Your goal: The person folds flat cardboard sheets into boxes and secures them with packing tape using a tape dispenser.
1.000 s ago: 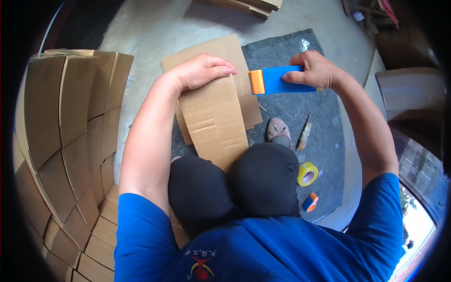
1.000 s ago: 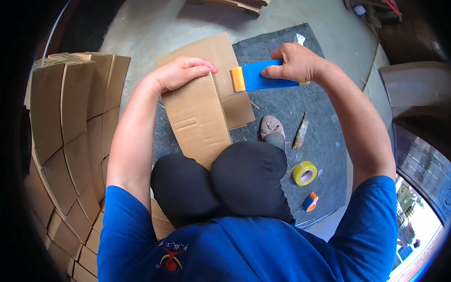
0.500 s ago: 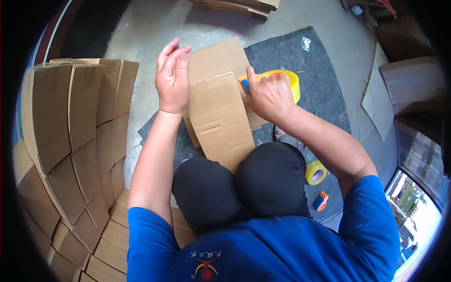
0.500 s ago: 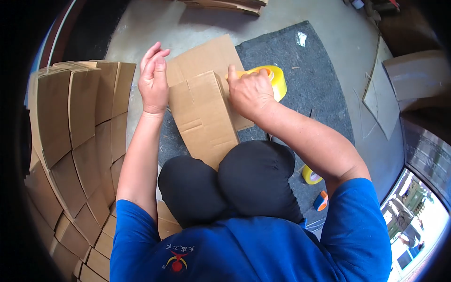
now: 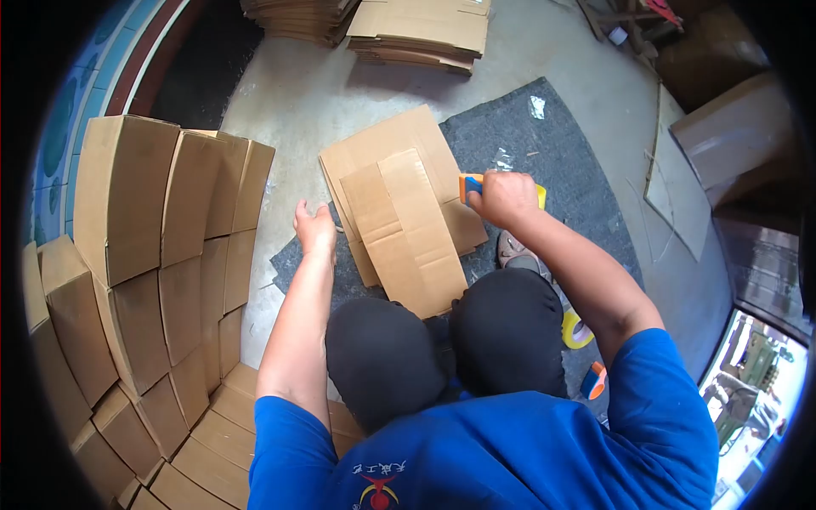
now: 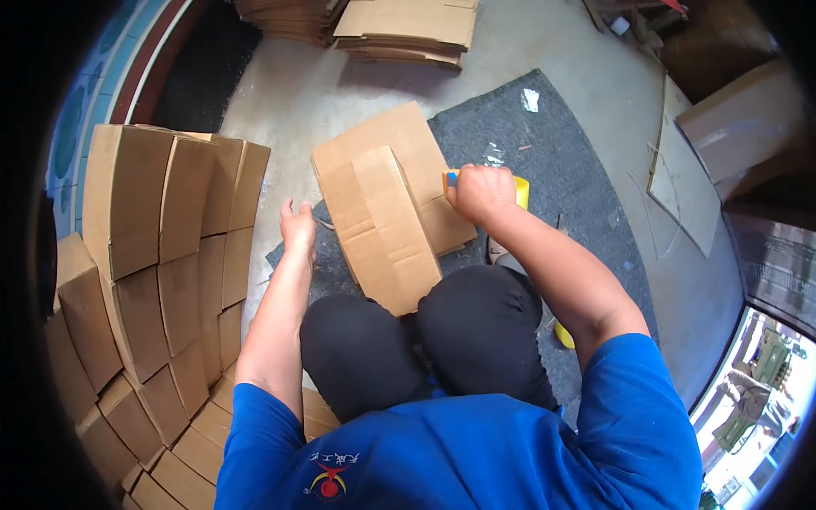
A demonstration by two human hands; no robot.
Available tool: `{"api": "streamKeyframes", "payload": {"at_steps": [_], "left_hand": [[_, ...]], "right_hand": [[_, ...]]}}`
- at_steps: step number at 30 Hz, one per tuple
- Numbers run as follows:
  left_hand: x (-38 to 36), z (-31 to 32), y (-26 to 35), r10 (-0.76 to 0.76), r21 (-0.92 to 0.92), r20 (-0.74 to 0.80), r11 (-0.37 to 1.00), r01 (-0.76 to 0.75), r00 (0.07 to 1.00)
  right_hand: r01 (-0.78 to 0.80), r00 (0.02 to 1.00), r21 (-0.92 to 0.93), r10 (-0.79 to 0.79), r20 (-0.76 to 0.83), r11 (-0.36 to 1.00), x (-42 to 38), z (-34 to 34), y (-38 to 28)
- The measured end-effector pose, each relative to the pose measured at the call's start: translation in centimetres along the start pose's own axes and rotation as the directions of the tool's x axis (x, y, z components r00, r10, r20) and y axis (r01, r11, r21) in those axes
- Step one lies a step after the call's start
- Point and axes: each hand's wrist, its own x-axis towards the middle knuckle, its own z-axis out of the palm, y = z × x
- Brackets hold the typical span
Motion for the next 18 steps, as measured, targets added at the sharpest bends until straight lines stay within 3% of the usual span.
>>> {"api": "streamKeyframes", "payload": {"at_steps": [2, 3, 6, 9, 10, 15, 18], "left_hand": [[-1.5, -2.6, 1.7, 0.173, 0.000, 0.004, 0.985, -0.173, 0.985], [-2.4, -3.2, 2.5, 0.271, -0.049, 0.023, 0.962, -0.270, 0.962], [-10.1, -6.8, 9.5, 0.264, -0.335, 0.420, 0.934, -0.122, 0.868], [-16.8, -8.5, 12.8, 0.385, -0.528, 0.570, 0.848, -0.036, 0.726], [-18.8, -8.8, 13.5, 0.434, -0.606, 0.586, 0.795, 0.014, 0.684], [-27.6, -11.5, 15.6, 0.587, -0.771, 0.611, 0.593, 0.232, 0.531], [-29.5, -12.6, 14.9, 0.577, -0.785, 0.599, 0.561, 0.265, 0.555]], "right_hand": [[-0.151, 0.979, 0.208, 0.175, -0.104, 0.966, -1.2, -1.7, 3.5], [-0.128, 0.962, 0.344, 0.200, -0.184, 0.930, -2.1, -2.4, 5.1], [0.050, 0.957, 0.679, 0.160, -0.243, 0.732, -5.8, -6.2, 7.7], [0.327, 0.938, 0.859, -0.028, -0.344, 0.393, -11.2, -10.1, 7.8], [0.380, 0.924, 0.868, -0.084, -0.373, 0.320, -13.3, -11.4, 7.5], [0.584, 0.811, 0.739, -0.288, -0.509, 0.335, -20.9, -15.3, 6.6], [0.664, 0.748, 0.611, -0.386, -0.540, 0.432, -23.2, -15.7, 6.2]]}}
